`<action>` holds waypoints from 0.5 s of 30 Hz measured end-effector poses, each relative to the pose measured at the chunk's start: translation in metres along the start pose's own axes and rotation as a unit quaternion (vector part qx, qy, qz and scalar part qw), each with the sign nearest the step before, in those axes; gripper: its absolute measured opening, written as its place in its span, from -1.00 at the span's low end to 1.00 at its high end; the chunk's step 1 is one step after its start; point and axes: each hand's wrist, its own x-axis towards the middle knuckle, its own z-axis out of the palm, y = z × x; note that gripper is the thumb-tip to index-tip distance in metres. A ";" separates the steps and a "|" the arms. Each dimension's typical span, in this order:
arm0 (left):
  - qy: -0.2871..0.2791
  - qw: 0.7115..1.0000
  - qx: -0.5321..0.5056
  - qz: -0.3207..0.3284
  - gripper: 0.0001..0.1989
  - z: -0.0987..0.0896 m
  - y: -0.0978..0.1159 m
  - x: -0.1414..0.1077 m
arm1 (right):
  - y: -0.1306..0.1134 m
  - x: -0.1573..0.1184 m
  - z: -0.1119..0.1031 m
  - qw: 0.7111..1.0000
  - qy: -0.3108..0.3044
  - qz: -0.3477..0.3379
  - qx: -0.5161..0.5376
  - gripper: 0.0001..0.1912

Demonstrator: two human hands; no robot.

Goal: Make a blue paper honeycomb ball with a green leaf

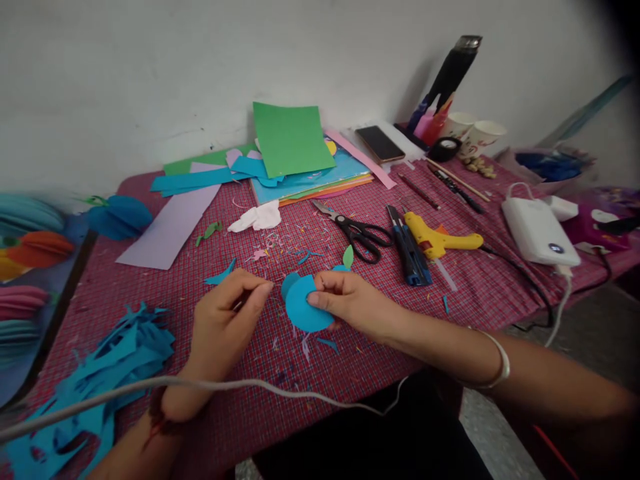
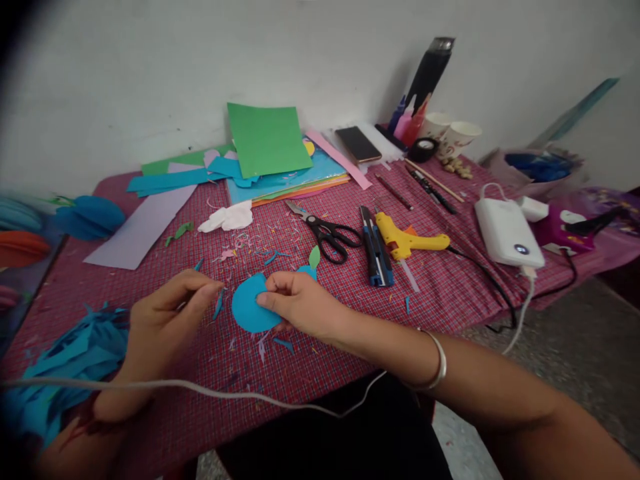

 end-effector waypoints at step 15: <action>-0.026 0.859 -0.334 -0.387 -0.75 -0.022 -0.016 0.021 | -0.036 0.031 -0.030 0.704 -0.117 -0.273 -0.645 -0.48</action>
